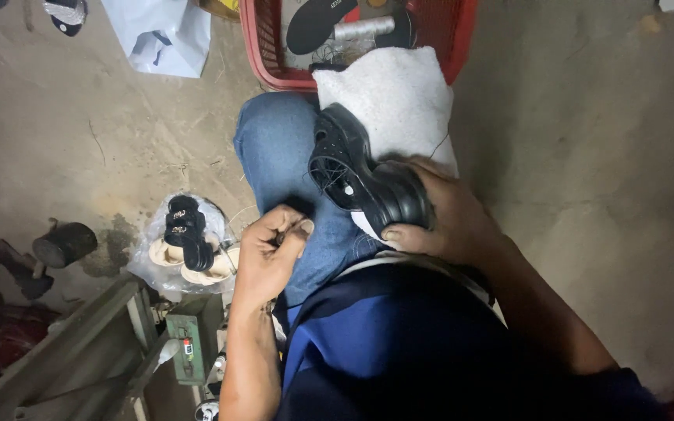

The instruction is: The person sits on the floor and sews a black shoe placed on their lap using a needle and thread. They repeatedly push the needle through the shoe's sole and pull the thread to stitch it.

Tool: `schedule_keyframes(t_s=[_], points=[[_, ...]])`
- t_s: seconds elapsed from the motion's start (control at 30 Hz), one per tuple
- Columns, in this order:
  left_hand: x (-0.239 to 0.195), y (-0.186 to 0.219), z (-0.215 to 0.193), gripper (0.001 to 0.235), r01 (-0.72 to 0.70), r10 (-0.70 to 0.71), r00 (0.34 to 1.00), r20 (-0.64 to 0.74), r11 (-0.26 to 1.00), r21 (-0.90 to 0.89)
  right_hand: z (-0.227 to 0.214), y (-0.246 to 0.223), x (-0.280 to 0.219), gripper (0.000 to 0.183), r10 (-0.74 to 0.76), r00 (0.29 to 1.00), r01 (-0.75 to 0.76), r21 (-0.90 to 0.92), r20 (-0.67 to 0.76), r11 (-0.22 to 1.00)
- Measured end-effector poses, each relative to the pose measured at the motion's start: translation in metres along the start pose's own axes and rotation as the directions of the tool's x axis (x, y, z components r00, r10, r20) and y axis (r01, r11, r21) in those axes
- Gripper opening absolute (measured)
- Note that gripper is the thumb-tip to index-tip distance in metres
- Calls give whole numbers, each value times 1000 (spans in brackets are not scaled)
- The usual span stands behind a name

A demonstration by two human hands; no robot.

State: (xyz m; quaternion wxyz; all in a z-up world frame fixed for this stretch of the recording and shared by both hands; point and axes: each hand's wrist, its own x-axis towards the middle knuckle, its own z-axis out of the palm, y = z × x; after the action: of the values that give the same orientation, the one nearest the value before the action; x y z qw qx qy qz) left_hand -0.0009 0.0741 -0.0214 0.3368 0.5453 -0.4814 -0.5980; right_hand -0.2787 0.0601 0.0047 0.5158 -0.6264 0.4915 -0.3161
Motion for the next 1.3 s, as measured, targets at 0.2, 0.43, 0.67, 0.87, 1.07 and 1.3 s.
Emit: schedule_keyframes(t_s=[0.2,0.43,0.67,0.87,1.07,1.3], points=[[-1,7,9,14,-66,77,991,-108,993,100,-3,6,1,56,-17,999,18,13,-40,1000],[28,40,44,15,-162,232,965,-120,892,422,-3,0,7,56,-77,997,77,-7,-29,997],[31,29,44,10,-42,88,985,-148,958,285,-6,10,1,56,-68,997,68,-19,-28,998],[7,15,22,8,43,-48,993,-107,998,-46,-8,-2,7,53,-3,999,3,9,35,1000],[-14,22,42,8,16,-13,1000,10,932,-363,-15,68,-22,51,-11,998,-2,188,69,982],[-16,19,46,15,-89,128,982,141,964,-252,-80,62,-25,33,273,888,122,762,-370,636]])
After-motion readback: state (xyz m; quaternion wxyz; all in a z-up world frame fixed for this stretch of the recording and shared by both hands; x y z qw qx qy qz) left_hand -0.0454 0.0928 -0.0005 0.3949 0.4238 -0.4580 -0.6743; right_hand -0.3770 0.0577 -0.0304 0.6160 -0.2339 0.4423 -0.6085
